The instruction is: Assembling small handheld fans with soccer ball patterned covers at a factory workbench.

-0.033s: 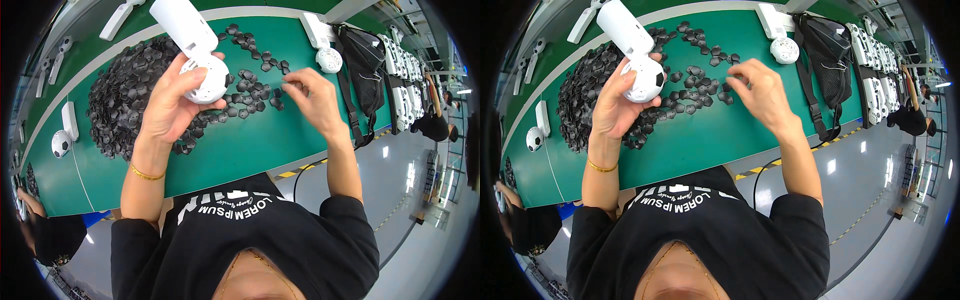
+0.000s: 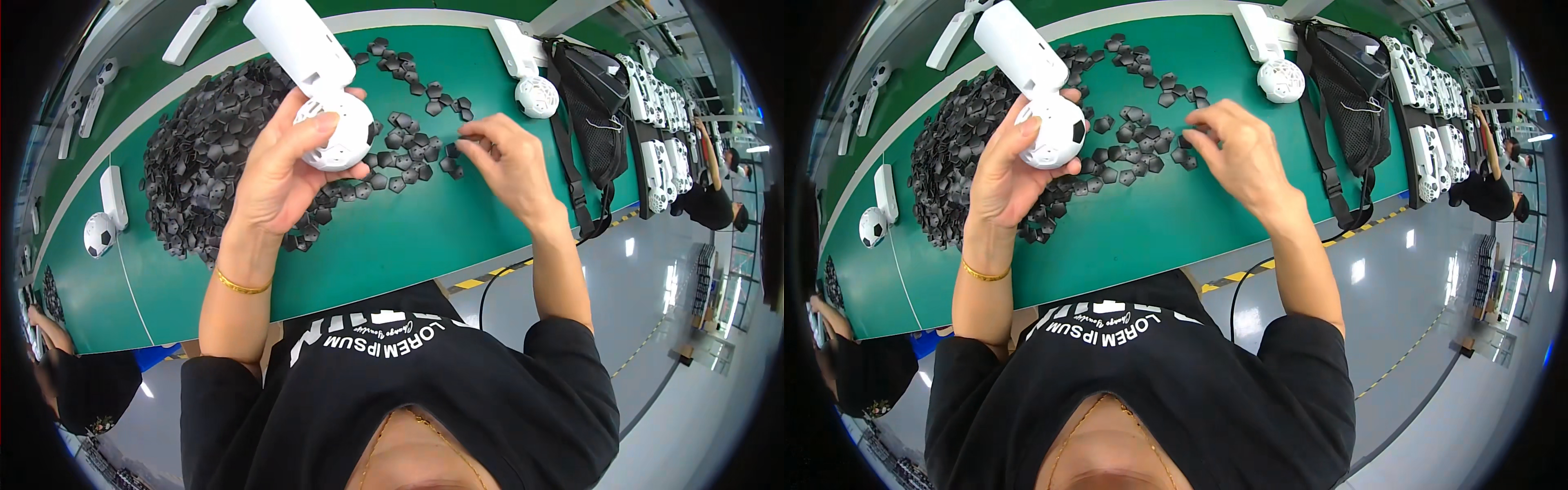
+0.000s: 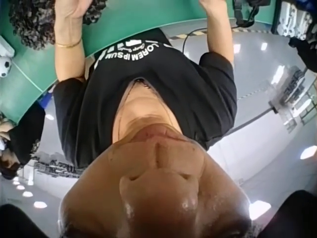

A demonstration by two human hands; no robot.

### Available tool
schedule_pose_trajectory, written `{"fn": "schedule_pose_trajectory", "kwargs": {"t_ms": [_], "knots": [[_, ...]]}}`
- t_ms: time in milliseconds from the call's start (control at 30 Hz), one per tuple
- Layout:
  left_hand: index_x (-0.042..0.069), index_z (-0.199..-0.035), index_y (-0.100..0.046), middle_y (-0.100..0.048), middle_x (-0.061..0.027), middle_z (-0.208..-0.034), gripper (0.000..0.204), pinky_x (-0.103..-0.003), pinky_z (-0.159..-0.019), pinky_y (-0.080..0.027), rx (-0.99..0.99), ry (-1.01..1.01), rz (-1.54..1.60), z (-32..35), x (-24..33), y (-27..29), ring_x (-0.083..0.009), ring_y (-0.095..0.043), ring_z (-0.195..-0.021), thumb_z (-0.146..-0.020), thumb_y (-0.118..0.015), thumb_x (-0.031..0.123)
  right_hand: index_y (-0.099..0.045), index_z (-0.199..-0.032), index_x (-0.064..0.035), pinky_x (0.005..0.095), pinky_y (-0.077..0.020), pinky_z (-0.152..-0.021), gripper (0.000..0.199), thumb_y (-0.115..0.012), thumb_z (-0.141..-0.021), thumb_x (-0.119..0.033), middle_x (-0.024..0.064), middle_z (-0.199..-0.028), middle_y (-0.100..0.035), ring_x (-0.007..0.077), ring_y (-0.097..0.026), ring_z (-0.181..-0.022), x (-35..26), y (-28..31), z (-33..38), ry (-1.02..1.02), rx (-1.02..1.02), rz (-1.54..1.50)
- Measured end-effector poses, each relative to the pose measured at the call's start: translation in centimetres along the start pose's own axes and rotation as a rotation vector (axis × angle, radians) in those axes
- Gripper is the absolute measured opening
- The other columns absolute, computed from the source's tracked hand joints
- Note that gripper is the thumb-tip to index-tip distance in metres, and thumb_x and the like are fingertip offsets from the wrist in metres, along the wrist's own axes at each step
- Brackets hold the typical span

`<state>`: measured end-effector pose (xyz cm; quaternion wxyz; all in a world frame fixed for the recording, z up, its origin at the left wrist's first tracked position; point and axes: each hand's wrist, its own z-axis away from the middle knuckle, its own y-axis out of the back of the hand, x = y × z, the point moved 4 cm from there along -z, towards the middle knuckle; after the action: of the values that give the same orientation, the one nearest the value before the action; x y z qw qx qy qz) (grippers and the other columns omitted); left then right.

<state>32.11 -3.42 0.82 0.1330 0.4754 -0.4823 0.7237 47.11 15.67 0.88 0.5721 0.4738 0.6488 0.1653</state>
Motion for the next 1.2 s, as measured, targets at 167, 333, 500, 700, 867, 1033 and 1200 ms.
{"fn": "schedule_pose_trajectory", "kwargs": {"t_ms": [167,333,500,700,867,1033,1200], "knots": [[0.004,-0.133,-0.039,-0.057,-0.0119,-0.115,0.051,-0.037,-0.065,-0.059,0.009,0.003,0.04,0.1,-1.1,0.8,-0.0183,-0.062,-0.094,-0.092,-0.058,0.027,-0.066,-0.094,0.0006,0.0314,-0.05,-0.061,0.018,-0.07,-0.076,0.001,0.0105,-0.087,-0.063,0.0227,-0.063,-0.07,0.0,-1.2,0.4,0.056,-0.085,0.129],[0.005,-0.133,-0.039,-0.059,-0.0122,-0.111,0.047,-0.037,-0.063,-0.058,0.025,0.01,0.045,0.5,-1.2,1.1,-0.0175,-0.062,-0.093,-0.095,-0.053,0.03,-0.065,-0.092,0.0007,0.0369,-0.0523,-0.066,0.018,-0.069,-0.075,0.003,0.0119,-0.089,-0.062,0.029,-0.063,-0.077,-0.4,-1.6,0.8,0.287,-0.052,0.253],[0.006,-0.134,-0.037,-0.06,-0.0126,-0.109,0.045,-0.035,-0.062,-0.058,0.024,0.012,0.015,0.7,-1.6,0.7,-0.017,-0.063,-0.091,-0.098,-0.048,0.03,-0.063,-0.092,0.0016,0.0362,-0.0527,-0.067,0.015,-0.066,-0.077,0.004,0.0125,-0.09,-0.062,0.0298,-0.062,-0.079,0.3,-2.2,1.0,0.352,0.002,0.294],[0.005,-0.134,-0.036,-0.061,-0.0101,-0.108,0.044,-0.031,-0.069,-0.056,0.018,-0.015,-0.064,0.9,-2.3,0.4,-0.0143,-0.062,-0.093,-0.099,-0.047,0.029,-0.061,-0.094,0.0014,0.0281,-0.0501,-0.06,0.009,-0.061,-0.085,0.002,0.0095,-0.088,-0.06,0.0203,-0.061,-0.071,-1.8,-2.6,-0.4,0.229,0.099,0.067],[0.003,-0.133,-0.037,-0.06,-0.01,-0.11,0.044,-0.028,-0.081,-0.05,0.038,-0.138,-0.21,0.7,-2.6,0.2,-0.0121,-0.058,-0.098,-0.099,-0.049,0.029,-0.062,-0.095,-0.0002,0.0178,-0.0424,-0.056,0.006,-0.059,-0.09,-0.001,0.0013,-0.087,-0.057,0.0044,-0.052,-0.068,-6.4,-3.6,-0.9,-0.078,0.008,-0.691],[0.001,-0.133,-0.038,-0.058,-0.0115,-0.115,0.047,-0.027,-0.088,-0.045,0.042,-0.181,-0.233,1.0,-2.5,-0.1,-0.0123,-0.055,-0.102,-0.098,-0.051,0.029,-0.06,-0.098,-0.0014,0.0182,-0.0436,-0.058,0.01,-0.063,-0.088,-0.001,0.0005,-0.086,-0.058,0.0049,-0.054,-0.069,-7.1,-5.4,-0.9,-0.014,-0.047,-0.734],[0.0,-0.133,-0.038,-0.056,-0.0124,-0.117,0.048,-0.028,-0.088,-0.045,0.059,-0.22,-0.281,1.1,-2.7,0.1,-0.0145,-0.055,-0.104,-0.097,-0.053,0.028,-0.058,-0.092,-0.0014,0.0182,-0.0446,-0.058,0.01,-0.066,-0.087,-0.002,0.0005,-0.085,-0.06,0.0044,-0.054,-0.071,-6.8,-6.0,-0.8,-0.129,-0.042,-0.852]]}}
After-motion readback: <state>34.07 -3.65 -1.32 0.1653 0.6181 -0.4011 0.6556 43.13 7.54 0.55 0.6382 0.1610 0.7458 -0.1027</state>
